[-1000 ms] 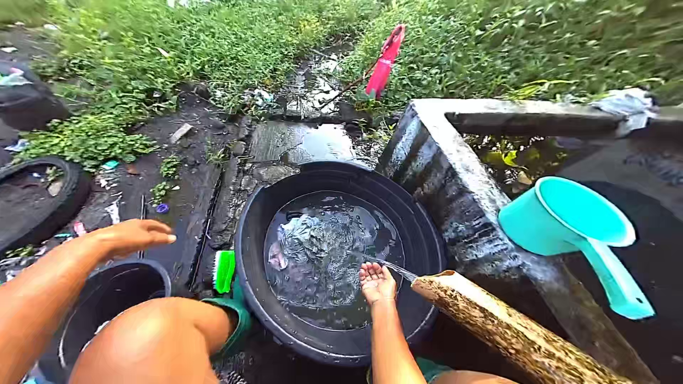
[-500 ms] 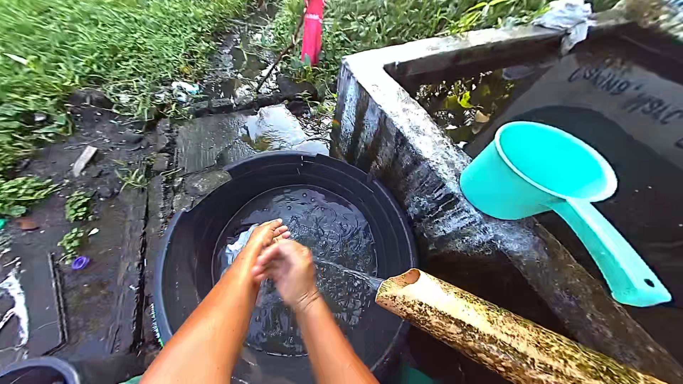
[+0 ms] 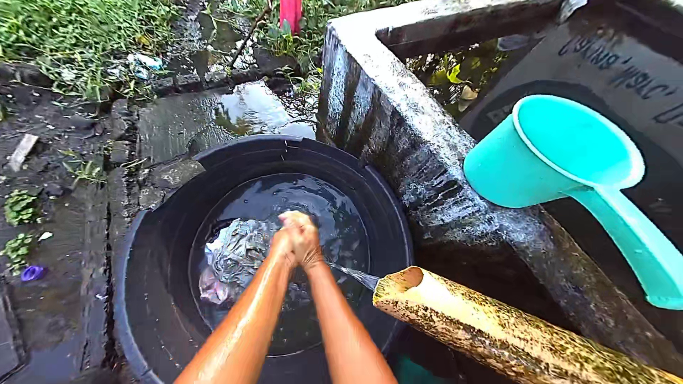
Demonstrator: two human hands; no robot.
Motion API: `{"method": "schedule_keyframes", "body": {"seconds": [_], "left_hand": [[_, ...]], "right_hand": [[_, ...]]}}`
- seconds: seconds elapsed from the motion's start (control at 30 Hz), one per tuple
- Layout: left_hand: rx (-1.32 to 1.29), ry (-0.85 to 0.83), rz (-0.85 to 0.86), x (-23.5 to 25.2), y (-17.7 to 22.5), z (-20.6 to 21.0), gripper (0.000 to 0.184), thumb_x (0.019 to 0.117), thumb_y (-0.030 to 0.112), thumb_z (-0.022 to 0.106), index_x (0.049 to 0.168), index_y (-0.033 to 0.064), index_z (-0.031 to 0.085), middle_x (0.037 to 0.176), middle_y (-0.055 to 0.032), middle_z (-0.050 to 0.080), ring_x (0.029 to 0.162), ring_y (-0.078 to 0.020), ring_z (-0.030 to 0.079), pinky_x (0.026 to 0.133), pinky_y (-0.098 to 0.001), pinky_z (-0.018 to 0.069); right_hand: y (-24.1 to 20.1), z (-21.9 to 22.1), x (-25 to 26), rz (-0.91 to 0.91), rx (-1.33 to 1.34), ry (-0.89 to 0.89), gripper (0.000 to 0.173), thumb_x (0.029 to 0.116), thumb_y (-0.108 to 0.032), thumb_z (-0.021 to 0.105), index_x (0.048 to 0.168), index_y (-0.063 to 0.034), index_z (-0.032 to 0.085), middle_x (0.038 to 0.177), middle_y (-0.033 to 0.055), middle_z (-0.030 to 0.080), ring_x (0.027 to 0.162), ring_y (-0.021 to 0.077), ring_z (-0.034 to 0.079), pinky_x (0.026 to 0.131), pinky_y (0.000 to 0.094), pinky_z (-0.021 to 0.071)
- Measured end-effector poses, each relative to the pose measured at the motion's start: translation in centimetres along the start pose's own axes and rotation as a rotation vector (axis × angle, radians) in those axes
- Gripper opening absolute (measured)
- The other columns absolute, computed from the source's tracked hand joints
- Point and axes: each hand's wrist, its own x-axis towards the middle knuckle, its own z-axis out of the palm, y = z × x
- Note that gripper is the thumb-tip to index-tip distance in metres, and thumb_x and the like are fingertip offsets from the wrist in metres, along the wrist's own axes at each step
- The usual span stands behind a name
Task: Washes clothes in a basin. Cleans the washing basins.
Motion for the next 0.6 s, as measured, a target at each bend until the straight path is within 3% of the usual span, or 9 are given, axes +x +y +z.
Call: {"method": "schedule_keyframes", "body": {"seconds": [0.07,0.13,0.2,0.27,0.33,0.37,0.43,0.53,0.6], "left_hand": [[-0.066,-0.052,0.099,0.1,-3.0,2.2,0.03,0.1116,0.019,0.04,0.127,0.0022,0.06,0.107,-0.0115,0.066,0.096,-0.0194,0.064,0.085,-0.0394,0.0532],[0.08,-0.181,0.166,-1.9,-4.4,3.3,0.044,0.1135,0.026,0.037,0.149,0.0036,0.048,0.143,-0.0165,0.057,0.128,-0.0254,0.056,0.107,-0.0464,0.0459],[0.204,-0.276,0.186,-4.5,-4.8,3.1,0.048,0.1094,0.027,0.045,0.153,0.0067,0.045,0.157,-0.0154,0.044,0.141,-0.0273,0.048,0.113,-0.0498,0.0428],[0.362,-0.403,0.195,-6.9,-5.2,2.2,0.069,0.0919,0.035,0.061,0.154,0.0095,0.044,0.165,-0.018,0.029,0.148,-0.0287,0.039,0.114,-0.0491,0.0426],[0.583,-0.521,0.213,-8.9,-5.3,1.3,0.09,0.0788,0.045,0.069,0.16,0.0172,0.04,0.172,-0.0221,0.006,0.158,-0.0321,0.017,0.123,-0.0477,0.031],[0.663,-0.544,0.229,-9.4,-5.3,1.0,0.094,0.0788,0.044,0.069,0.162,0.019,0.034,0.172,-0.0238,-0.003,0.16,-0.0349,0.007,0.125,-0.0481,0.0249],[0.7,-0.497,0.285,-9.1,-6.4,0.7,0.091,0.083,0.044,0.064,0.164,0.0189,0.03,0.171,-0.024,-0.008,0.161,-0.0348,-0.002,0.128,-0.0464,0.0179],[0.695,-0.317,0.355,-6.1,-7.8,0.6,0.078,0.0937,0.048,0.052,0.162,0.0145,0.034,0.172,-0.0247,0.003,0.16,-0.0353,0.007,0.128,-0.0472,0.0205],[0.756,-0.183,0.416,-2.8,-8.3,-0.2,0.071,0.099,0.046,0.049,0.161,0.0143,0.037,0.17,-0.0298,0.004,0.158,-0.0446,0.012,0.125,-0.0558,0.0233]], "right_hand": [[2.1,-2.5,1.3,0.349,0.331,0.244,0.037,0.1091,-0.012,0.042,0.136,0.0078,0.058,0.137,0.0232,0.062,0.125,0.0277,0.059,0.106,0.0418,0.0464],[3.2,-4.4,1.4,0.564,0.561,0.343,0.042,0.1122,-0.023,0.035,0.146,-0.0021,0.049,0.135,0.0192,0.06,0.115,0.026,0.06,0.091,0.043,0.0499],[2.9,-5.5,0.6,0.631,0.601,0.321,0.045,0.1121,-0.035,0.034,0.149,-0.0136,0.048,0.136,0.0119,0.061,0.115,0.0227,0.062,0.092,0.043,0.0518],[3.3,-5.4,1.8,0.662,0.619,0.381,0.041,0.1119,-0.033,0.037,0.144,-0.0115,0.052,0.128,0.0103,0.064,0.11,0.0209,0.063,0.089,0.0417,0.0516],[5.0,-4.6,4.2,0.679,0.673,0.49,0.036,0.1115,-0.022,0.042,0.138,-0.0018,0.055,0.12,0.0152,0.065,0.101,0.0223,0.062,0.084,0.0407,0.0514],[5.2,-4.3,4.9,0.69,0.691,0.515,0.036,0.1113,-0.02,0.042,0.138,-0.0001,0.054,0.12,0.0165,0.064,0.1,0.0225,0.062,0.084,0.0399,0.0509],[4.8,-3.7,5.4,0.701,0.735,0.56,0.035,0.1109,-0.018,0.041,0.137,0.0007,0.054,0.118,0.016,0.064,0.096,0.0211,0.063,0.081,0.037,0.0516],[4.4,-2.1,4.7,0.656,0.866,0.632,0.03,0.1113,-0.017,0.039,0.13,-0.0008,0.055,0.099,0.0072,0.063,0.078,0.0131,0.063,0.069,0.0275,0.0534],[4.5,-0.6,3.1,0.636,0.907,0.584,0.028,0.1114,-0.018,0.037,0.125,-0.0014,0.055,0.088,0.0021,0.063,0.07,0.0089,0.063,0.062,0.0235,0.054]]}}
